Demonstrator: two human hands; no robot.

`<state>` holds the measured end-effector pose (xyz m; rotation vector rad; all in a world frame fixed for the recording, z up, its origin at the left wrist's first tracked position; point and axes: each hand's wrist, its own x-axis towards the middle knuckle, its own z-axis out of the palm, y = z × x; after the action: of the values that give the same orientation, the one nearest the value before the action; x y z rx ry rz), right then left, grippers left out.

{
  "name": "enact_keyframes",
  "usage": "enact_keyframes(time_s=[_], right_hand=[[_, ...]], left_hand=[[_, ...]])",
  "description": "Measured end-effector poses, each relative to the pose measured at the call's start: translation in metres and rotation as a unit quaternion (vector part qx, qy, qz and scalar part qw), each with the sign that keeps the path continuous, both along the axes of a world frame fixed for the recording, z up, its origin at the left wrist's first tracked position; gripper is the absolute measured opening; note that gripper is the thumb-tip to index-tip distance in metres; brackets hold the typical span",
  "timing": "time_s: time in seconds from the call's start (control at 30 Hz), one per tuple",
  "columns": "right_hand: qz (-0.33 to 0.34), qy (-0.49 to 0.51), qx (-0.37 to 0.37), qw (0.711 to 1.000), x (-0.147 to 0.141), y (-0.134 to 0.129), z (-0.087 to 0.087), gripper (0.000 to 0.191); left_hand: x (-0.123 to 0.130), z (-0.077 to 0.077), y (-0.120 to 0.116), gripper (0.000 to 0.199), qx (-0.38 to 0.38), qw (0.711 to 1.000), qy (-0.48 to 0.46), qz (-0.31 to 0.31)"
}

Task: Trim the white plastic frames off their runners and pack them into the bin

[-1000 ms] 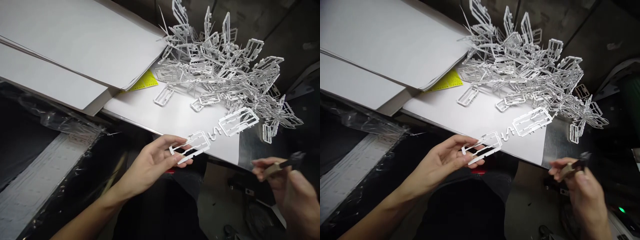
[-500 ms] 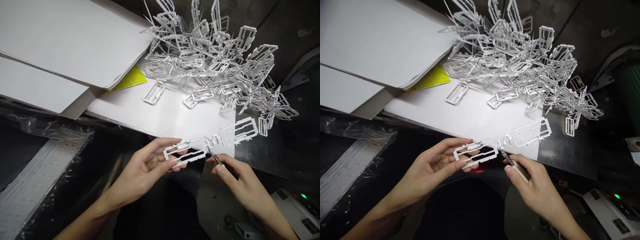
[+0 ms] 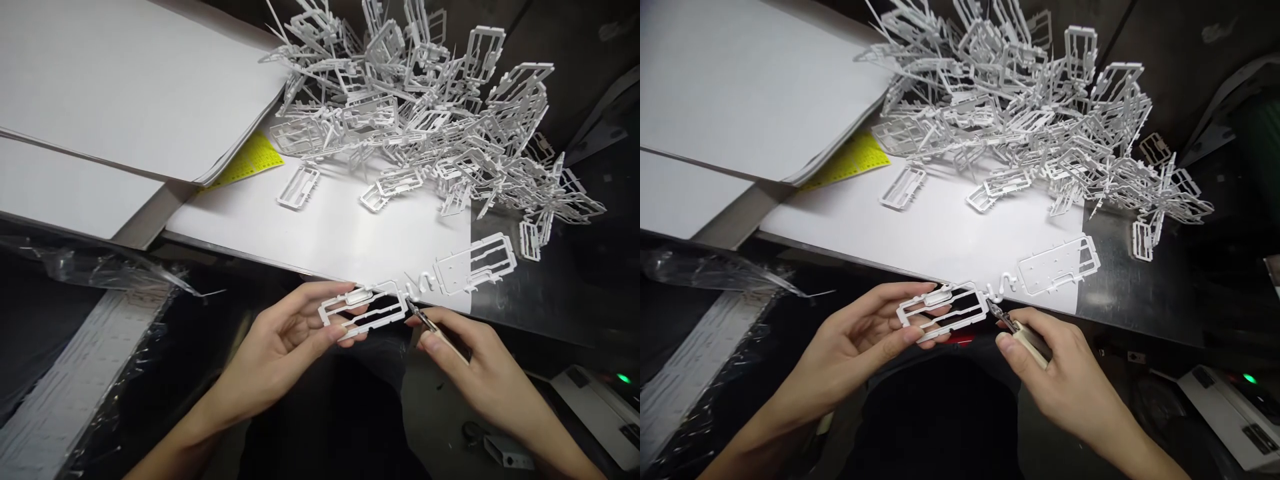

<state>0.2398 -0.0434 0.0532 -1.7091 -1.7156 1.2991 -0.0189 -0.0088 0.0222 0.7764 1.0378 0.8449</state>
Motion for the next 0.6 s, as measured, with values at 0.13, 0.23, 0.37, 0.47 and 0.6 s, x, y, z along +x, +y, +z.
enact_keyframes(time_s=[0.13,0.23,0.37,0.47,0.6], right_hand=[[-0.004,0.0,0.003,1.0,-0.002,0.0,-0.001,0.027],[-0.006,0.007,0.01,1.0,-0.004,-0.001,-0.002,0.027],[-0.012,0.016,0.015,1.0,-0.005,0.0,-0.004,0.029],[-0.013,0.017,0.027,0.999,-0.004,0.002,-0.007,0.031],[-0.01,0.036,0.026,0.999,0.002,0.008,-0.012,0.036]], left_hand=[[-0.002,0.001,0.0,0.042,-0.007,1.0,0.018,-0.015],[-0.004,0.001,0.001,0.043,-0.011,0.999,0.031,-0.034],[-0.004,0.002,0.002,0.042,-0.006,0.998,0.039,-0.042],[-0.001,0.005,0.004,0.042,-0.01,0.999,0.031,-0.038],[0.002,0.003,0.01,0.052,-0.033,0.998,-0.019,-0.045]])
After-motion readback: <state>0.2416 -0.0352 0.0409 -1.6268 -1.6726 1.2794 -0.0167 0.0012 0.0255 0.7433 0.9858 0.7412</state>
